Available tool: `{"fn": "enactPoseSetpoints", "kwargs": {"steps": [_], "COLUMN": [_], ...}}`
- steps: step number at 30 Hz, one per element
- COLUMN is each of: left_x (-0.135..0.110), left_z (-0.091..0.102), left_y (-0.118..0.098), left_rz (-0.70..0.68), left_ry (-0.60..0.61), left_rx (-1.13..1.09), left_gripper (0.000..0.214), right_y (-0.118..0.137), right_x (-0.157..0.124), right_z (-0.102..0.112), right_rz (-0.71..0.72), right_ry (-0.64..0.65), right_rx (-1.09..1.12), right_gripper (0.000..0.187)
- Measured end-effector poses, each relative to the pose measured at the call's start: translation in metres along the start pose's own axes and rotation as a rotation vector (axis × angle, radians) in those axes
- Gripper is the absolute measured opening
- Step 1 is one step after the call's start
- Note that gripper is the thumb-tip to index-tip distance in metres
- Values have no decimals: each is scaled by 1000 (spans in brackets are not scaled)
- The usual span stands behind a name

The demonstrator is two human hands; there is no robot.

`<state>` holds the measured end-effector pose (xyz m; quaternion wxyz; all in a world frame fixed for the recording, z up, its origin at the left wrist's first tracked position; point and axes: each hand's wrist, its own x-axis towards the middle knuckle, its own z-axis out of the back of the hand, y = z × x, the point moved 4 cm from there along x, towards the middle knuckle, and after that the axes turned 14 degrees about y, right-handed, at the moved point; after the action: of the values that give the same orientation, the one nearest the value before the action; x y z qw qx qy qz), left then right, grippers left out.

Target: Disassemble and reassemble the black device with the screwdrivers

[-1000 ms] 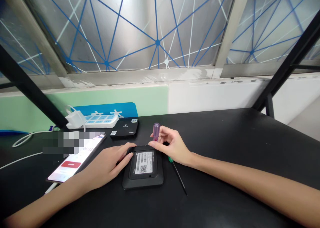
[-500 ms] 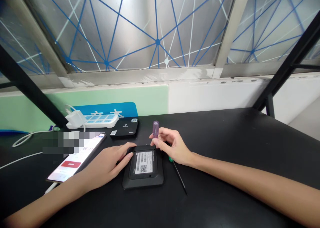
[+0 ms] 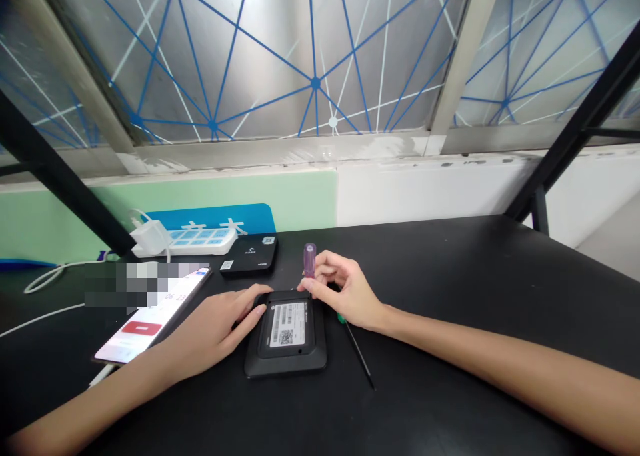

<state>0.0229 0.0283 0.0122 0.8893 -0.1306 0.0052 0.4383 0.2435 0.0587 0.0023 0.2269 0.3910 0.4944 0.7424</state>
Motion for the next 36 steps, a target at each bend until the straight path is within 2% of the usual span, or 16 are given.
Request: {"fn": "enactPoseSetpoints", "kwargs": {"steps": [7,16,23,28,36], "left_x": [0,1,1,-1,-1], "left_z": [0,-1,-3,-2,-3], "left_y": [1,2,3,2,4], "left_rz": [-19,-7,-8,-15,-14], "left_ry": [-12,1,-5,-6,-5], "left_rx": [-2,7,0,-7,-5], "left_gripper": [36,35,34,34,33], "right_y": [0,-6,2,3,-7], "right_x": [-1,1,1,1,1], "right_z": [0,1,-1,-1,2], "right_rz": [13,12,14,20,14], "right_ry": [30,-25,0,14,-61], "right_rx": [-5,27,11,6,-16], "right_gripper": [21,28,17,17,21]}}
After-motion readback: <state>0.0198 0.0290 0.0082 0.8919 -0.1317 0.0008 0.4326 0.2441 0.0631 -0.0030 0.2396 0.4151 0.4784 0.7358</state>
